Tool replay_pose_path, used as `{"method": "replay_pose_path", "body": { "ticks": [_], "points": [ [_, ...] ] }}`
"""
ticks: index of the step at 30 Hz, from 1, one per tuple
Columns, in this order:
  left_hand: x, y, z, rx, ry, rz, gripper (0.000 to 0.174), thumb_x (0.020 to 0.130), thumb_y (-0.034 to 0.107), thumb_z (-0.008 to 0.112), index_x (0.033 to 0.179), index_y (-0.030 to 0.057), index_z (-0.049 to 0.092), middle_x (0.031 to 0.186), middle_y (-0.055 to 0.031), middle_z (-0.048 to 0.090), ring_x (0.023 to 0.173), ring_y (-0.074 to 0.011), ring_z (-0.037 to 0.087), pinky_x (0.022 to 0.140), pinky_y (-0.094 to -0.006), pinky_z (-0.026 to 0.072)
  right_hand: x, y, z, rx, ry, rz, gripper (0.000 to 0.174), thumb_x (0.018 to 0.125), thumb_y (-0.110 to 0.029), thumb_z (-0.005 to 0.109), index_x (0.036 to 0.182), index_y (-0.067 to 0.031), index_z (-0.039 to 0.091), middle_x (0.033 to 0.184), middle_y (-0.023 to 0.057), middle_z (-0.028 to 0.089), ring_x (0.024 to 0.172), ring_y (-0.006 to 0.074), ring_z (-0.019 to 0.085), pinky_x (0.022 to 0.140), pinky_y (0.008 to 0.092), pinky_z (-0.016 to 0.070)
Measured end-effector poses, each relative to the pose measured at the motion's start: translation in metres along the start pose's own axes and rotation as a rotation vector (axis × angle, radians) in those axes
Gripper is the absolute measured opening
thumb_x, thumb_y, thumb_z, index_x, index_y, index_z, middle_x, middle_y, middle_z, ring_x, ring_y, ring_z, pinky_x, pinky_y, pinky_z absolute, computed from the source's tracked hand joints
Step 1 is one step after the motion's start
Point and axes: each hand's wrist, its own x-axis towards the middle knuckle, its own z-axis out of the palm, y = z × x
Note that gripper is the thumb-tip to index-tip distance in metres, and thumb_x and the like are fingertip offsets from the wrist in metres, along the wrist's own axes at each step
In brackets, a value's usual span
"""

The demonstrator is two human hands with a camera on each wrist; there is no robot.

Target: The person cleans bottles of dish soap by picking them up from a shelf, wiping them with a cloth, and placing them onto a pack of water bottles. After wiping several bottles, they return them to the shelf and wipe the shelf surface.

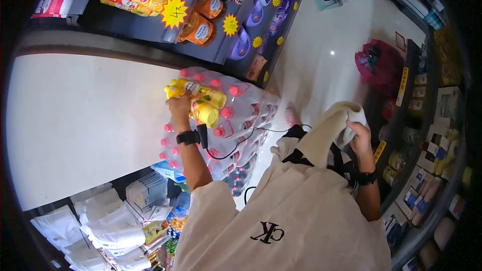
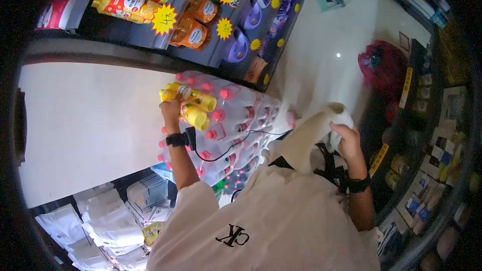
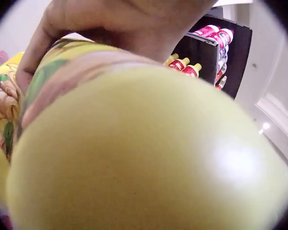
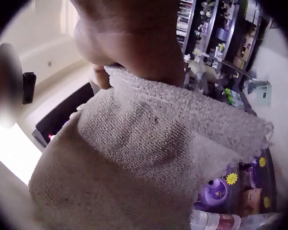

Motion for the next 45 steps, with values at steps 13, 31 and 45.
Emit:
{"method": "replay_pose_path", "body": {
  "ticks": [13, 31, 45],
  "points": [
    [-0.024, 0.047, -0.017, 0.166, 0.045, -0.133, 0.074, 0.066, 0.032, 0.075, 0.108, -0.0131, 0.034, 0.105, -0.0336, 0.055, 0.100, -0.0433, 0.056, 0.084, -0.0440, 0.0469, 0.175, 0.070, 0.186, -0.601, -0.790, -0.169, 0.033, 0.085, -0.019, 0.055, 0.112, 0.0003, 0.058, 0.103, 0.0075, 0.063, 0.095, 0.0169, 0.058, 0.087, 0.0290, 0.0435],
    [-0.012, 0.008, -0.032, -0.186, 0.112, -0.095, 0.062, 0.062, 0.025, 0.078, 0.104, -0.0095, 0.047, 0.094, -0.0228, 0.062, 0.086, -0.0343, 0.063, 0.074, -0.0402, 0.0507, 0.206, 0.137, 0.281, -0.845, -0.924, 0.238, 0.047, 0.081, -0.030, 0.059, 0.118, 0.0002, 0.057, 0.111, 0.0103, 0.062, 0.101, 0.0186, 0.056, 0.089, 0.0295, 0.0401],
    [-0.024, -0.110, -0.052, -0.343, -0.193, -0.213, 0.054, 0.064, 0.022, 0.073, 0.103, -0.0076, 0.052, 0.087, -0.0155, 0.065, 0.077, -0.0240, 0.065, 0.066, -0.0346, 0.0517, 0.202, 0.136, 0.295, -0.795, -1.037, 0.375, 0.049, 0.084, -0.020, 0.058, 0.127, 0.0009, 0.048, 0.119, 0.0076, 0.056, 0.108, 0.0147, 0.051, 0.095, 0.0275, 0.0371]
  ]
}}
